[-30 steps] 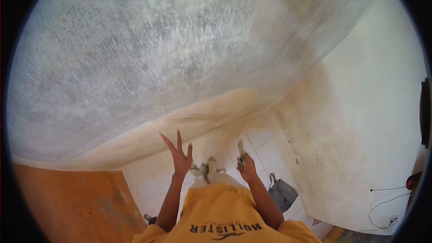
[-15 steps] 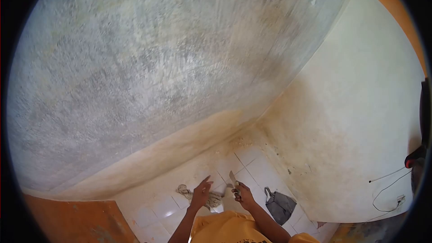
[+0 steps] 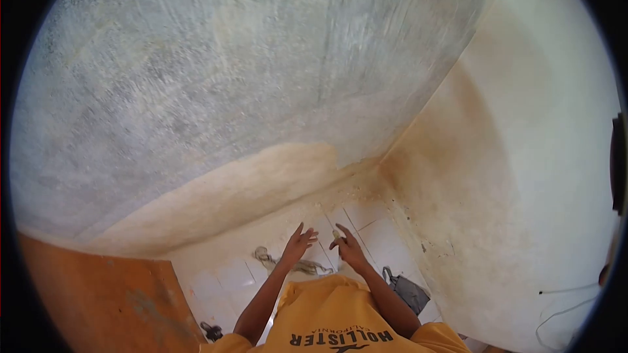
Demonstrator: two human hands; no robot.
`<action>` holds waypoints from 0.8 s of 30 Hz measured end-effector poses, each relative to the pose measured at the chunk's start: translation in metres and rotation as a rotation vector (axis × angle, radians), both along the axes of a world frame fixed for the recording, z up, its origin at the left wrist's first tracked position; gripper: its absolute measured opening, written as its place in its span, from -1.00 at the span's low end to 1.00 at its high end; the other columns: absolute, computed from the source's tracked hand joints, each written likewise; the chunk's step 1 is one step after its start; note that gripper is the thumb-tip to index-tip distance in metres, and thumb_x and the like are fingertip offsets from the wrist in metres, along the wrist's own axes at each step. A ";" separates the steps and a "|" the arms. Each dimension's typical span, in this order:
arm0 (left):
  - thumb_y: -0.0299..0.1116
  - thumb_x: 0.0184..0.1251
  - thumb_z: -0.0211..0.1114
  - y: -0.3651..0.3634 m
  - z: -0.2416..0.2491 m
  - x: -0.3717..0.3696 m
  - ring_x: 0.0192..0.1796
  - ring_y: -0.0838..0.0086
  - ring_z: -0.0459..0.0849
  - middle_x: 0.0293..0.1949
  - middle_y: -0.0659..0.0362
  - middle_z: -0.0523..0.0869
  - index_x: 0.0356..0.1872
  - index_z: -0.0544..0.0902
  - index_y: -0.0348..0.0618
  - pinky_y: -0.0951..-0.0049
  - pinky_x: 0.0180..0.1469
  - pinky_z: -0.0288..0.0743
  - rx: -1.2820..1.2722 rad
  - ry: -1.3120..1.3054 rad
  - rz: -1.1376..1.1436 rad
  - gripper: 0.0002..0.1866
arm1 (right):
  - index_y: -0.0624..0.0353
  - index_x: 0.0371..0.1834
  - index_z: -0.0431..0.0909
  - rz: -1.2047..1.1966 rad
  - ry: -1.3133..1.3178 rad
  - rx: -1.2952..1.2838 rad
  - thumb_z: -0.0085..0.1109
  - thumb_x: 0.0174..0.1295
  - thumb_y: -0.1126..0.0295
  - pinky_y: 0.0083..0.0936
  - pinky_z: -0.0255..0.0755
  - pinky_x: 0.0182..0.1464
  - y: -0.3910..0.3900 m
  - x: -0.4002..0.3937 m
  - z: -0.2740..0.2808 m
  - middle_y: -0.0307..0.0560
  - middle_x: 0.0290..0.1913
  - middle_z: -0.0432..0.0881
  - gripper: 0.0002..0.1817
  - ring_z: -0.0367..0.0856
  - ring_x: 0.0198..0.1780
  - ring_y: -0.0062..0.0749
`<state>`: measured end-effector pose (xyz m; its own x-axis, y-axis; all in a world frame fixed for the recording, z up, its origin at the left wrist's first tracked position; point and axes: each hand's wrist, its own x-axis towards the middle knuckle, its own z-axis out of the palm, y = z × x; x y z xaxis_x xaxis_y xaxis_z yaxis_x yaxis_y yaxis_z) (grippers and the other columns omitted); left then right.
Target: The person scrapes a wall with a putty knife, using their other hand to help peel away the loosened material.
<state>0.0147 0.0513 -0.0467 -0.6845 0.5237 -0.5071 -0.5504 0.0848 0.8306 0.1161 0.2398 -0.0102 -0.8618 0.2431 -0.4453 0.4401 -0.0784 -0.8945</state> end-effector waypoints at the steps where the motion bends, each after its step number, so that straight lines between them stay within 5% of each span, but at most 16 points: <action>1: 0.07 0.63 0.17 0.022 0.003 0.007 0.30 0.21 0.67 0.30 -0.08 0.68 0.67 -0.12 -0.31 0.23 0.35 0.51 0.014 -0.050 -0.002 -0.06 | 0.03 0.65 0.19 0.022 0.037 0.026 -0.03 0.49 0.40 -0.68 0.31 -0.52 0.019 0.005 0.001 -0.18 -0.30 0.73 -0.36 0.33 -0.57 -0.72; 6: 0.08 0.61 0.19 0.110 0.012 0.046 0.36 0.24 0.62 0.30 -0.09 0.67 0.63 0.09 -0.33 0.23 0.43 0.45 0.173 -0.223 -0.010 -0.14 | 0.02 0.68 0.12 0.072 0.127 0.062 0.03 0.55 0.35 -0.71 0.27 -0.51 0.097 0.037 0.000 -0.17 -0.34 0.71 -0.35 0.29 -0.58 -0.73; 13: 0.02 0.53 0.33 0.166 0.017 0.087 0.26 0.29 0.68 0.23 -0.08 0.69 0.59 0.17 -0.37 0.32 0.34 0.52 0.125 -0.174 0.040 -0.12 | -0.10 0.75 -0.50 0.305 0.015 -0.114 0.04 0.61 0.29 -0.67 0.24 -0.53 0.159 0.068 0.013 -0.07 -0.24 0.71 -0.06 0.29 -0.57 -0.69; 18: -0.14 0.55 0.34 0.156 0.035 0.097 0.23 0.37 0.68 0.13 -0.04 0.75 0.58 0.15 -0.42 0.35 0.31 0.54 0.123 -0.110 0.104 -0.18 | -0.07 0.75 -0.50 0.358 0.021 -0.171 0.08 0.62 0.21 -0.66 0.22 -0.57 0.149 0.040 0.014 -0.15 -0.33 0.64 -0.04 0.29 -0.58 -0.69; 24: -0.18 0.60 0.28 0.137 0.032 0.085 0.09 0.45 0.73 0.08 0.10 0.72 0.52 0.32 -0.33 0.45 0.15 0.61 0.275 -0.086 0.495 -0.35 | -0.05 0.76 -0.44 0.474 0.085 -0.050 0.08 0.62 0.18 -0.65 0.30 -0.54 0.113 0.000 0.027 -0.21 -0.36 0.60 -0.07 0.38 -0.54 -0.66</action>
<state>0.0999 0.1883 -0.0144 -0.8443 0.2712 -0.4623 -0.5358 -0.4132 0.7363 0.1158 0.3532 0.0166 -0.9064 -0.2048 -0.3695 0.3631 0.0692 -0.9292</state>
